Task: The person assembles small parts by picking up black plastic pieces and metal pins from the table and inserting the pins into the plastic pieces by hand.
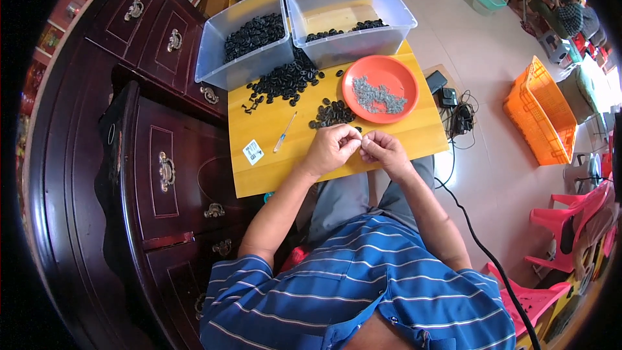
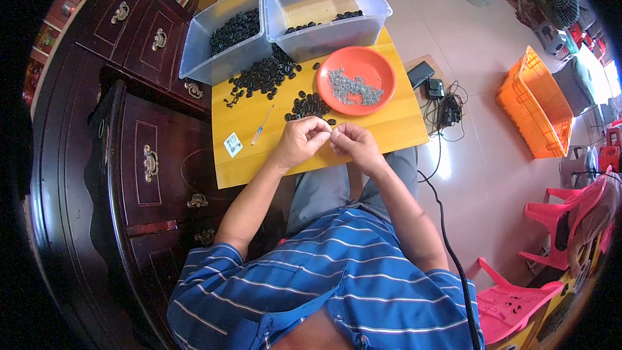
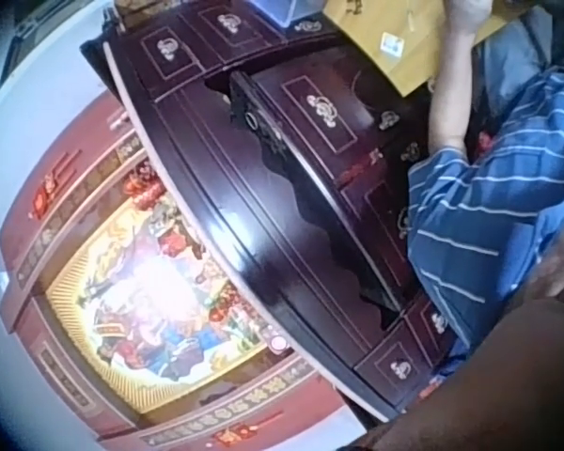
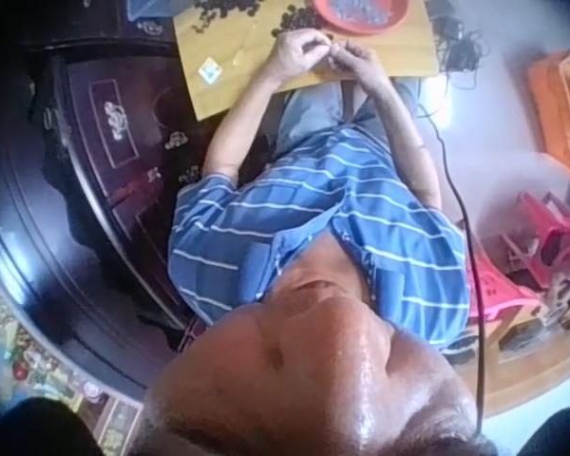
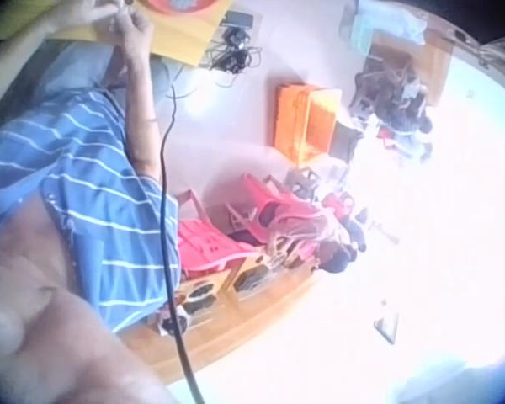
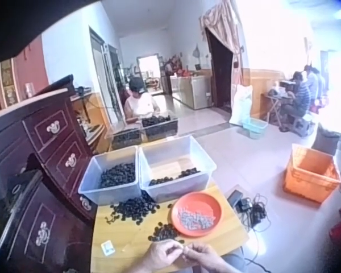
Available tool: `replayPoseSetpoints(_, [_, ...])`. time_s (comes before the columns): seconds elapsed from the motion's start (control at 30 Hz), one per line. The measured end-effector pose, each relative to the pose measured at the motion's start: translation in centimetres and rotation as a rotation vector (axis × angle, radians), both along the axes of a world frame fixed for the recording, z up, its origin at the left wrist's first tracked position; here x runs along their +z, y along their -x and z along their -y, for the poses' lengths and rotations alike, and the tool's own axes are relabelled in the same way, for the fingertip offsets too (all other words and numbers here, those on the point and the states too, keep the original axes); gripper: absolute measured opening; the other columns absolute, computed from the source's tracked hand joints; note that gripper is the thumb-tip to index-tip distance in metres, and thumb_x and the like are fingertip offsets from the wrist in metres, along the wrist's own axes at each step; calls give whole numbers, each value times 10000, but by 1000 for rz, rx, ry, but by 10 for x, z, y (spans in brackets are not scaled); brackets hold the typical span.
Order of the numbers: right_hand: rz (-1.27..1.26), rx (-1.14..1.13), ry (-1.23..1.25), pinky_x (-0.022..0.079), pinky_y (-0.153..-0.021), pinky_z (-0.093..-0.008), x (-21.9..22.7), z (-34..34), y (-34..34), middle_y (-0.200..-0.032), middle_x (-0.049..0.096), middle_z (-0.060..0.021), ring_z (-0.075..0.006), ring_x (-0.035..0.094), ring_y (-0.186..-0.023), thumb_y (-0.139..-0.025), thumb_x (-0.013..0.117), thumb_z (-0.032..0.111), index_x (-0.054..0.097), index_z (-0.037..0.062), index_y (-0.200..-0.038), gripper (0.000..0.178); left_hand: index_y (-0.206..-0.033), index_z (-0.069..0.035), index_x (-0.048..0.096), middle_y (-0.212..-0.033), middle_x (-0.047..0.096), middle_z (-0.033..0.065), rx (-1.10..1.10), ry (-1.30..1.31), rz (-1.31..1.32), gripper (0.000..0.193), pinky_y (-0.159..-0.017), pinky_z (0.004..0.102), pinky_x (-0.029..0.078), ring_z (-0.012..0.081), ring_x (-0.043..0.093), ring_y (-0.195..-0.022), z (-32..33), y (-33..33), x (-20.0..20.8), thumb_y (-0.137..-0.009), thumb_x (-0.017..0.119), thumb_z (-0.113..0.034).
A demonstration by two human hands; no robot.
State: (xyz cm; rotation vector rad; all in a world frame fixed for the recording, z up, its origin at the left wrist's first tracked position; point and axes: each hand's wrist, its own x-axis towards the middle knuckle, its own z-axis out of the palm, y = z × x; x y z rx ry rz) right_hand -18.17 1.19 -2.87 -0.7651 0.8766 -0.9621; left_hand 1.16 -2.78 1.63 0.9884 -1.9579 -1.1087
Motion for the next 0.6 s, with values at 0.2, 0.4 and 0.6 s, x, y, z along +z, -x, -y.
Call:
replayPoseSetpoints(0.2, [-603, -122, 481, 530, -663, -330, 3, -3, -5, -788, 669, -65, -168, 667, -718, -987, 657, 216, 645, 23, -989, 193, -918, -5, 638, -740, 604, -13, 61, -158, -42, 70, -600, 255, 455, 45, 518, -663, -6, -3, -18, -947, 658, -65])
replayPoseSetpoints(0.4, [-814, -107, 673, 527, -672, -375, 19, -3, -11, -753, 646, -132, -284, 671, -702, -963, 627, 136, 622, 14, -938, 125, -898, 1, 603, -744, 611, 78, 85, -125, -6, 133, -636, 326, 480, 156, 580, -691, -9, -4, -26, -954, 602, -119])
replayPoseSetpoints(0.6, [-900, -78, 710, 532, -667, -368, 15, -2, -14, -751, 658, -121, -272, 683, -704, -973, 619, 144, 617, 16, -934, 134, -904, 13, 577, -767, 634, 169, 106, -193, -1, 176, -657, 405, 501, 296, 647, -713, -13, -7, -32, -966, 562, -151])
